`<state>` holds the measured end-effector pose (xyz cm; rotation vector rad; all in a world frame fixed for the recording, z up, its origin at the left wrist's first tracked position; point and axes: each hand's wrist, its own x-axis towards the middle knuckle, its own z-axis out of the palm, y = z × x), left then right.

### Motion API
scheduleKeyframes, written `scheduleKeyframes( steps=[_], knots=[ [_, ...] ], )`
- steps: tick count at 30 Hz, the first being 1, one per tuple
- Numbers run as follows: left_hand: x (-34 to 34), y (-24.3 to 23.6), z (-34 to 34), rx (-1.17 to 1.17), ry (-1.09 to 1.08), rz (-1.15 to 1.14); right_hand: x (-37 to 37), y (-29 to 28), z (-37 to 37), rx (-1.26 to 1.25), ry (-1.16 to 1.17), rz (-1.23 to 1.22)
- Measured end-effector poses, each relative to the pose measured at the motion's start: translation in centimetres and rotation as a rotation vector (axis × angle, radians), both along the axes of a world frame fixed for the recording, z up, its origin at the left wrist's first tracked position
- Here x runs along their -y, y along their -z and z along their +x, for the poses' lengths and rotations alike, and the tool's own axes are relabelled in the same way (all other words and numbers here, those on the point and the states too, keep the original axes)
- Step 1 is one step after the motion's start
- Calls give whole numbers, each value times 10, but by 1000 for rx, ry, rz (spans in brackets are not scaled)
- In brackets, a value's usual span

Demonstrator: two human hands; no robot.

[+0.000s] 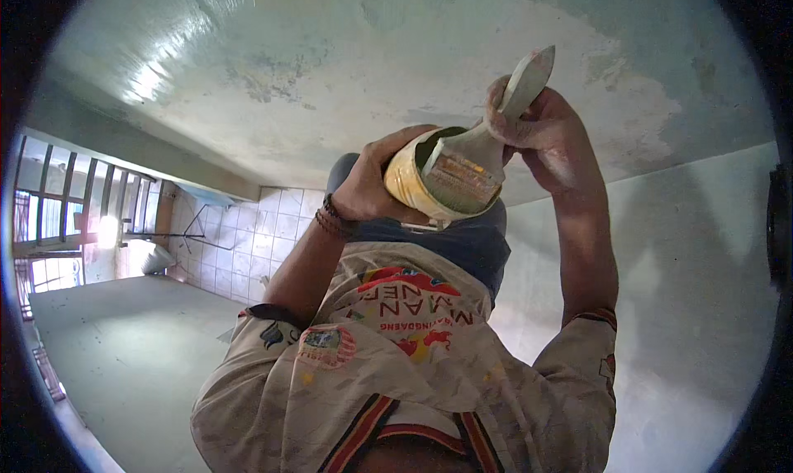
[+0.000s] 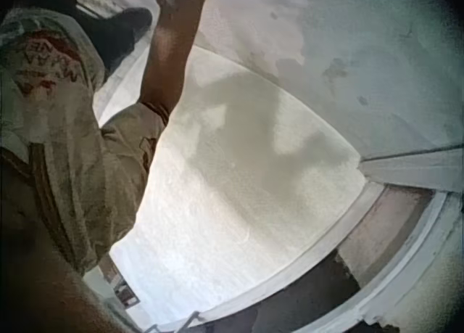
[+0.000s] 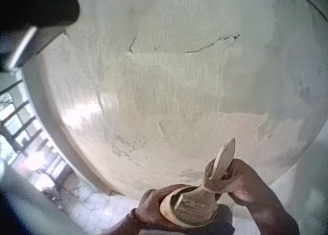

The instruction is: Painting a white ceiling with green paint using a paintbrush.

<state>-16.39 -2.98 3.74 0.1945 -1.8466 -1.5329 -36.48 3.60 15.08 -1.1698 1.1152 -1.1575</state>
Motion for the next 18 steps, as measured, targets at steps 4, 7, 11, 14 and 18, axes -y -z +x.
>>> scheduleKeyframes(
  steps=[4, 7, 11, 14, 18],
  knots=[
    [0, 3, -1, -39, 39, 77, 1, 3, -2, 46, -19, 28],
    [-1, 1, -1, -31, 56, 95, 0, 2, -2, 64, -1, 38],
    [3, 3, -3, -41, 74, 76, 0, 5, -4, 87, 14, 31],
    [5, 7, -4, -3, 57, 71, 0, 8, -6, 66, 35, 48],
    [6, 8, -6, 17, 64, 98, -1, 8, -8, 64, 55, 44]
  ],
)
